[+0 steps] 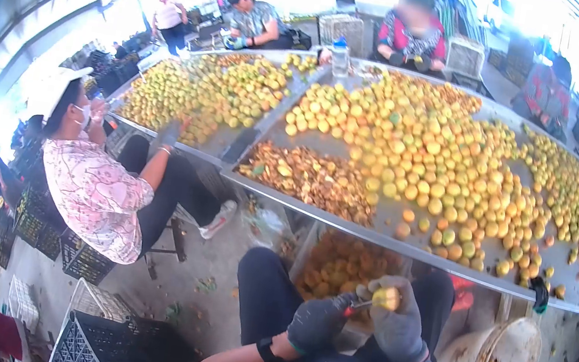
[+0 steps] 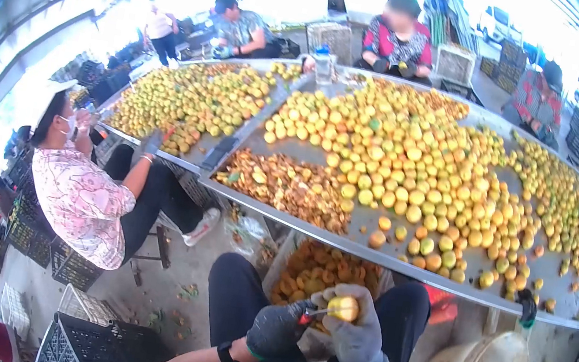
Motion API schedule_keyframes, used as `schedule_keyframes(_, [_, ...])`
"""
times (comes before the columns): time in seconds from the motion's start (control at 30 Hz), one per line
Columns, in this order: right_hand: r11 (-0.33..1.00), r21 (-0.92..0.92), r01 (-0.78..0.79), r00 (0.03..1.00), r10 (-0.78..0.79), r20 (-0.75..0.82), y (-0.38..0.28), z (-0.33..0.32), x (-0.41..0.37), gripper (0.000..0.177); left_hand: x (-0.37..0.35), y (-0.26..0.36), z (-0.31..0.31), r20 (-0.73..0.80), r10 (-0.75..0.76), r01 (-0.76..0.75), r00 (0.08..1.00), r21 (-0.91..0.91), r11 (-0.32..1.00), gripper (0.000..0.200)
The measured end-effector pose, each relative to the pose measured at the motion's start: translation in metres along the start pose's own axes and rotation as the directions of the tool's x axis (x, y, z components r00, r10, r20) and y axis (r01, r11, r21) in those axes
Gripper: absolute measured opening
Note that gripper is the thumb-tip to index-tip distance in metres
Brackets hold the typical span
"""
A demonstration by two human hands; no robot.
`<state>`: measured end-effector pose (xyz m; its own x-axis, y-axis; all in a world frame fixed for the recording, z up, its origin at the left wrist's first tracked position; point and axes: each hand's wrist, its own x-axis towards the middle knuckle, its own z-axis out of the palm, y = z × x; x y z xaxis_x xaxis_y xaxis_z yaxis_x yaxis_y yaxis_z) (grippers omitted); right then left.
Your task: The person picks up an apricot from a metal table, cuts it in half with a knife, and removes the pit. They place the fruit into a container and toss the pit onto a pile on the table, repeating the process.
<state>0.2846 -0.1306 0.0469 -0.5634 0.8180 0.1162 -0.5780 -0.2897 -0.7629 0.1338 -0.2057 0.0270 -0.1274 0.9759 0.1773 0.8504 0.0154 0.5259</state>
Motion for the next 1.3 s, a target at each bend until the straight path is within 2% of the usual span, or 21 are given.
schedule_keyframes(0.23, [0.997, 0.023, 0.07, 0.997, -0.069, -0.047, 0.004, 0.018, -0.002, 0.04, 0.002, -0.014, 0.022, -0.066, 0.086, -0.092, 0.994, -0.095, 0.991, 0.029])
schedule_keyframes(0.3, [0.989, -0.146, 0.021, 1.0, -0.022, -0.004, -0.001, 0.009, 0.0, 0.041, 0.001, -0.011, 0.026, -0.059, 0.059, -0.066, 0.997, -0.132, 0.989, 0.032])
schedule_keyframes(0.33, [0.989, -0.147, 0.016, 1.0, -0.018, -0.008, -0.006, 0.007, 0.002, 0.041, 0.0, -0.011, 0.025, -0.055, 0.057, -0.064, 0.997, -0.136, 0.989, 0.032])
schedule_keyframes(0.4, [0.978, -0.093, -0.186, 0.976, 0.195, 0.1, -0.016, 0.001, 0.007, 0.041, -0.001, -0.005, 0.022, -0.025, 0.087, -0.089, 0.996, -0.061, 0.994, 0.034])
schedule_keyframes(0.47, [0.98, -0.1, -0.172, 0.974, 0.185, 0.133, -0.016, 0.0, 0.009, 0.042, -0.001, -0.004, 0.02, -0.007, 0.08, -0.081, 0.997, -0.062, 0.995, 0.033])
schedule_keyframes(0.57, [0.815, -0.536, 0.22, 0.952, -0.06, 0.3, -0.019, 0.006, 0.011, 0.045, 0.0, 0.0, 0.013, -0.042, 0.108, -0.111, 0.993, -0.082, 0.99, 0.024])
schedule_keyframes(0.6, [0.809, -0.544, 0.221, 0.957, -0.071, 0.283, -0.02, 0.01, 0.009, 0.045, -0.001, 0.001, 0.01, -0.083, 0.131, -0.139, 0.988, -0.102, 0.985, 0.019])
schedule_keyframes(0.67, [0.994, -0.053, -0.099, 0.981, 0.107, 0.163, -0.02, 0.019, 0.005, 0.045, 0.002, -0.005, 0.02, -0.044, 0.133, -0.136, 0.99, -0.068, 0.988, 0.018])
schedule_keyframes(0.73, [0.985, -0.155, -0.073, 0.995, 0.081, 0.05, -0.019, 0.028, 0.007, 0.046, 0.01, -0.013, 0.032, -0.012, 0.132, -0.132, 0.991, -0.032, 0.991, 0.017])
schedule_keyframes(0.77, [0.951, -0.303, 0.062, 0.997, -0.043, 0.068, -0.015, 0.032, 0.006, 0.047, 0.01, -0.019, 0.037, -0.083, 0.16, -0.171, 0.984, -0.151, 0.974, 0.017])
schedule_keyframes(0.83, [0.82, -0.518, 0.246, 0.969, -0.21, 0.128, -0.004, 0.034, 0.007, 0.046, 0.011, -0.02, 0.051, -0.19, 0.125, -0.202, 0.974, -0.472, 0.858, 0.02])
schedule_keyframes(0.87, [0.818, -0.524, 0.235, 0.972, -0.21, 0.108, -0.007, 0.036, 0.005, 0.046, 0.009, -0.021, 0.058, -0.174, 0.13, -0.199, 0.976, -0.483, 0.852, 0.02])
schedule_keyframes(0.93, [0.845, -0.51, 0.161, 0.983, -0.093, 0.156, -0.02, 0.042, 0.007, 0.048, 0.008, -0.024, 0.065, -0.134, 0.014, -0.109, 0.991, -0.734, 0.67, 0.024])
schedule_keyframes(1.0, [0.877, -0.463, 0.128, 0.99, -0.082, 0.119, -0.012, 0.044, 0.005, 0.046, 0.012, -0.016, 0.044, -0.15, 0.038, -0.133, 0.988, -0.692, 0.709, 0.024])
schedule_keyframes(1.07, [0.521, -0.796, 0.307, 0.951, -0.194, 0.24, -0.011, 0.046, 0.008, 0.046, 0.036, 0.032, -0.04, 0.143, 0.036, 0.126, 0.989, -0.947, 0.294, 0.039])
schedule_keyframes(1.1, [0.472, -0.809, 0.349, 0.937, -0.182, 0.298, -0.013, 0.044, 0.008, 0.047, 0.041, 0.045, -0.059, 0.288, 0.094, 0.283, 0.953, -0.957, 0.065, 0.049])
schedule_keyframes(1.13, [0.456, -0.813, 0.364, 0.931, -0.197, 0.306, -0.016, 0.038, 0.014, 0.047, 0.03, 0.031, -0.002, 0.275, 0.113, 0.268, 0.955, -0.961, 0.068, 0.049])
schedule_keyframes(1.17, [0.588, -0.733, 0.341, 0.938, -0.159, 0.309, -0.015, 0.028, 0.02, 0.047, 0.014, -0.009, 0.037, -0.004, 0.064, -0.036, 0.998, -0.867, 0.496, 0.033])
schedule_keyframes(1.2, [0.715, -0.634, 0.293, 0.944, -0.112, 0.311, -0.018, 0.026, 0.021, 0.047, 0.016, -0.015, 0.05, -0.27, 0.131, -0.258, 0.954, -0.515, 0.817, 0.02])
schedule_keyframes(1.23, [0.878, -0.459, 0.134, 0.974, -0.031, 0.226, -0.027, 0.026, 0.018, 0.047, 0.019, -0.03, 0.056, -0.142, 0.275, -0.293, 0.951, -0.13, 0.947, 0.018])
schedule_keyframes(1.3, [0.871, -0.468, 0.148, 0.976, -0.053, 0.21, -0.031, 0.02, 0.024, 0.047, 0.026, -0.016, 0.04, -0.155, 0.277, -0.3, 0.948, -0.159, 0.941, 0.017])
